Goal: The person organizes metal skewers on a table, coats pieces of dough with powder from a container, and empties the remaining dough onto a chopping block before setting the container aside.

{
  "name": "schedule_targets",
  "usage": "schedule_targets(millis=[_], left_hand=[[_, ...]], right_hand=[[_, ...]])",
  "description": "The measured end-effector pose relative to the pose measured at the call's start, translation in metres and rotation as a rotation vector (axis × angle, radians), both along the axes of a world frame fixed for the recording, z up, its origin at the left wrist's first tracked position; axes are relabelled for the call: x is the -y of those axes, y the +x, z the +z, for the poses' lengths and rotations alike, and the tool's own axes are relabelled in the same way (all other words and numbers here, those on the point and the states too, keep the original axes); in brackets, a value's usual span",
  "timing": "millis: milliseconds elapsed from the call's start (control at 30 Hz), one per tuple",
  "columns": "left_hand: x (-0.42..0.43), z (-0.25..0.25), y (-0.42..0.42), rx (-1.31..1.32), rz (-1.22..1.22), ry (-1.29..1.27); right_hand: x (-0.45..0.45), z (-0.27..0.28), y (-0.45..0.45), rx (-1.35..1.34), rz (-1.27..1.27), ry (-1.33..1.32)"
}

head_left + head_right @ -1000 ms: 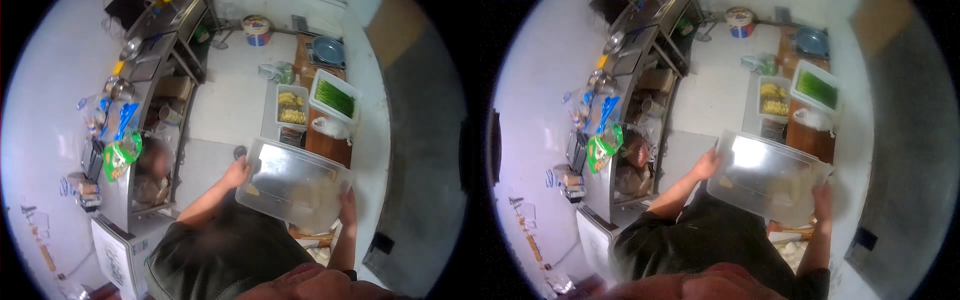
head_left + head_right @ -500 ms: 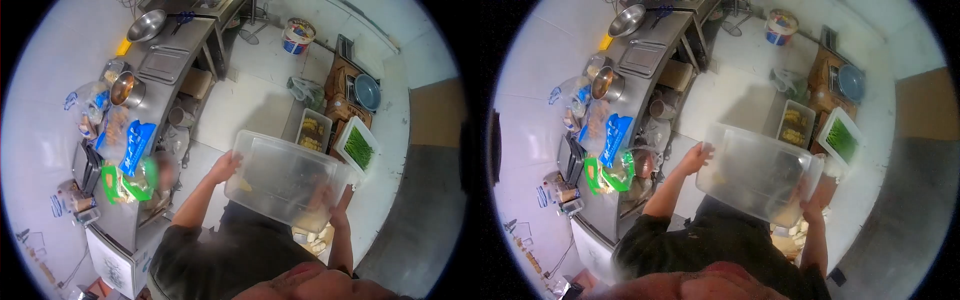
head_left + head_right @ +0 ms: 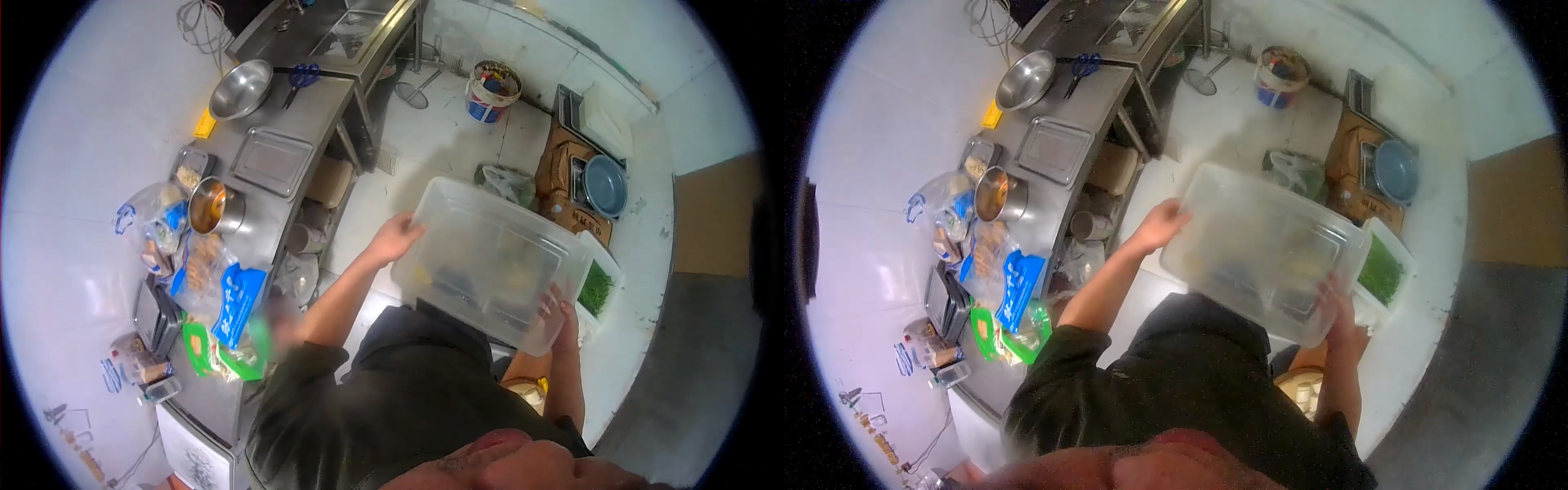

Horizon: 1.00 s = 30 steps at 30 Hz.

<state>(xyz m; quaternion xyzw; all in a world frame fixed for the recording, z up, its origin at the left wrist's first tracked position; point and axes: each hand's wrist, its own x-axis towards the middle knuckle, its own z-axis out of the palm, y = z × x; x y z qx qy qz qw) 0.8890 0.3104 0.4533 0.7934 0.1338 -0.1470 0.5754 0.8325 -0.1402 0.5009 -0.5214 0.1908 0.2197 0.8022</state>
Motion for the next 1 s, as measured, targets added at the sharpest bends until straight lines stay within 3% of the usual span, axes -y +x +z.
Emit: schedule_targets(millis=[33,133,233,300,367,400,467,533,567,633,700,767,833,900,967,1000], left_hand=[[0.002,-0.01,0.021,0.113,0.028,0.12],[-0.004,0.02,0.076,0.217,0.125,0.244],[-0.037,-0.024,0.112,0.028,0.159,0.276],[-0.059,-0.059,0.103,-0.129,0.117,0.43],[-0.086,-0.097,0.083,-0.222,0.023,0.551],[-0.096,-0.107,0.071,-0.279,-0.001,0.581],[-0.106,-0.109,0.053,-0.459,0.173,0.589],[-0.126,-0.161,0.014,-0.543,0.401,0.466],[-0.14,-0.202,-0.021,-0.566,0.344,0.444],[-0.143,-0.216,-0.02,-0.579,0.048,0.579],[-0.132,-0.184,0.008,-0.526,-0.427,0.875],[-0.147,-0.249,0.012,-0.52,-0.033,0.543],[-0.154,-0.266,0.036,-0.451,0.112,0.465],[-0.152,-0.209,0.11,-0.345,0.004,0.643],[-0.148,-0.144,0.197,-0.586,0.679,0.091],[-0.155,-0.145,0.218,-0.512,0.707,0.03]], right_hand=[[-0.006,0.005,0.023,0.023,-0.059,-0.09],[-0.021,0.016,0.111,0.131,-0.2,-0.285],[-0.013,0.009,0.219,0.316,-0.246,-0.519],[-0.025,0.019,0.292,0.559,-0.262,-0.702],[-0.02,0.013,0.364,0.617,-0.338,-0.701],[-0.025,0.02,0.398,0.695,-0.327,-0.885],[-0.037,0.036,0.465,0.851,-0.3,-1.259],[-0.046,0.039,0.526,0.899,-0.285,-1.407],[-0.052,0.04,0.557,0.929,-0.283,-1.454],[-0.068,0.043,0.61,0.986,-0.275,-1.548],[-0.089,0.049,0.658,1.083,-0.244,-1.605],[-0.111,0.048,0.696,1.162,-0.2,-1.679],[-0.132,0.048,0.736,1.24,-0.141,-1.764],[-0.166,0.056,0.759,1.224,-0.084,-1.891],[-0.182,0.051,0.786,1.207,-0.02,-1.993],[-0.187,0.046,0.798,1.233,0.026,-1.942]])
